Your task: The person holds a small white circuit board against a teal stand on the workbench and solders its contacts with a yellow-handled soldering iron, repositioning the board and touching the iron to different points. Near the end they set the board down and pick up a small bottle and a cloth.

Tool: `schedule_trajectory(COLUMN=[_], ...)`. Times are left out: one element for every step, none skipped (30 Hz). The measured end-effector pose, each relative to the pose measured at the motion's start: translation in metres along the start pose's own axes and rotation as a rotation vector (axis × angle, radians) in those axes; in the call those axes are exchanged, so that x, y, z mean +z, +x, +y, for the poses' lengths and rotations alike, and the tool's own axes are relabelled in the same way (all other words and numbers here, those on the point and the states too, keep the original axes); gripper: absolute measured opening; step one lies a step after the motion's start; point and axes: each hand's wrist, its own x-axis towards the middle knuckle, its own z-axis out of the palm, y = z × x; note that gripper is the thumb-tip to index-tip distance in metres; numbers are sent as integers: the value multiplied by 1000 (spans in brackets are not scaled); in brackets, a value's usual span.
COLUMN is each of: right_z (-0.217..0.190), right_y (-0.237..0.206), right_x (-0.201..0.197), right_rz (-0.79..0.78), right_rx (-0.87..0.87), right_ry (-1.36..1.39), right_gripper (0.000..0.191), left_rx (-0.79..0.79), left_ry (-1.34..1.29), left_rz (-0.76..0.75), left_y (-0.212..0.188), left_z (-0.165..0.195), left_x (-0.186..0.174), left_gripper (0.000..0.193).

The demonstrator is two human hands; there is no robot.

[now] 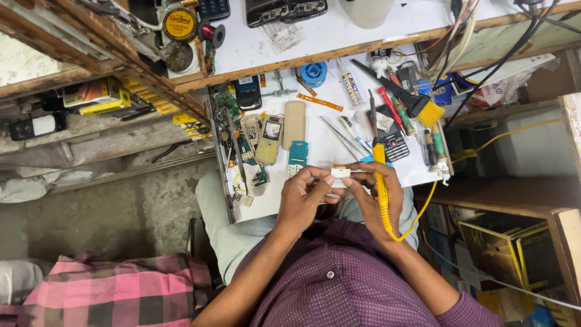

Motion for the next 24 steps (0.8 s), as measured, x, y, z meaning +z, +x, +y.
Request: schedule_trajectory(right_z=[0, 1, 1, 2, 2, 2, 1, 1, 1, 2, 2, 3, 4, 4, 5, 6, 7, 8, 9, 10, 10, 11, 11, 11], right_y=[-1, -1, -2, -3, -3, -3, -3, -3, -3, -3, -3, -3, -4, -5, -5, -6, -6, -6, -6, -6, -7, -7, -7, -8], right_x=[2, 3, 3, 3, 1, -1, -3, -4, -6, -7, -9, -10, -11, -13, -14, -16, -19, -20, -22, -23, -23, -24, -24, -24], right_rz=[-9, 20, 49, 78, 94, 112, 131, 146, 159, 171, 154, 138, 124, 122, 120, 117, 122, 126, 129, 126, 124, 123, 113, 105], right_rx=[-11, -11, -11, -10, -5, 0, 4, 6, 8, 9, -5, -17, -30, -25, -19, -12, -19, -26, -33, -26, -20, -13, -17, -22], right_ry=[23, -23, -69, -115, -143, -171, -199, -223, -247, -270, -223, -177, -133, -138, -145, -153, -163, -171, -179, -165, -150, -136, -135, -135], right_gripper=[38, 39, 41, 42, 42, 42, 42, 42, 41, 41, 39, 37, 36, 35, 35, 35, 35, 35, 35, 35, 35, 35, 35, 35], left_rx=[-1, 12, 25, 36, 117, 197, 280, 252, 223, 195, 185, 175, 165, 153, 141, 127, 142, 157, 172, 115, 59, 3, 1, -1], left_ry=[10, 96, 182, 269, 529, 790, 1051, 1090, 1128, 1166, 1171, 1176, 1180, 1188, 1196, 1202, 1175, 1148, 1123, 1095, 1068, 1040, 1036, 1033], left_rz=[-5, 20, 45, 71, 159, 245, 329, 353, 380, 407, 405, 400, 394, 391, 388, 384, 386, 390, 395, 383, 371, 357, 351, 343], left_y=[-2, -4, -6, -7, -8, -9, -10, -10, -10, -10, -9, -8, -6, -5, -3, -1, 1, 3, 4, 6, 8, 8, 8, 8], left_z=[4, 9, 15, 21, 28, 35, 41, 46, 50, 53, 55, 56, 57, 57, 56, 56, 55, 55, 55, 54, 54, 53, 52, 51], left_x=[-1, -2, -5, -9, -13, -18, -23, -26, -29, -30, -30, -29, -27, -25, -24, -22, -21, -20, -20, -20, -21, -21, -22, -24], left_gripper=[25, 26, 27, 29, 32, 35, 40, 41, 42, 44, 45, 46, 47, 49, 51, 53, 54, 56, 58, 56, 54, 52, 46, 41])
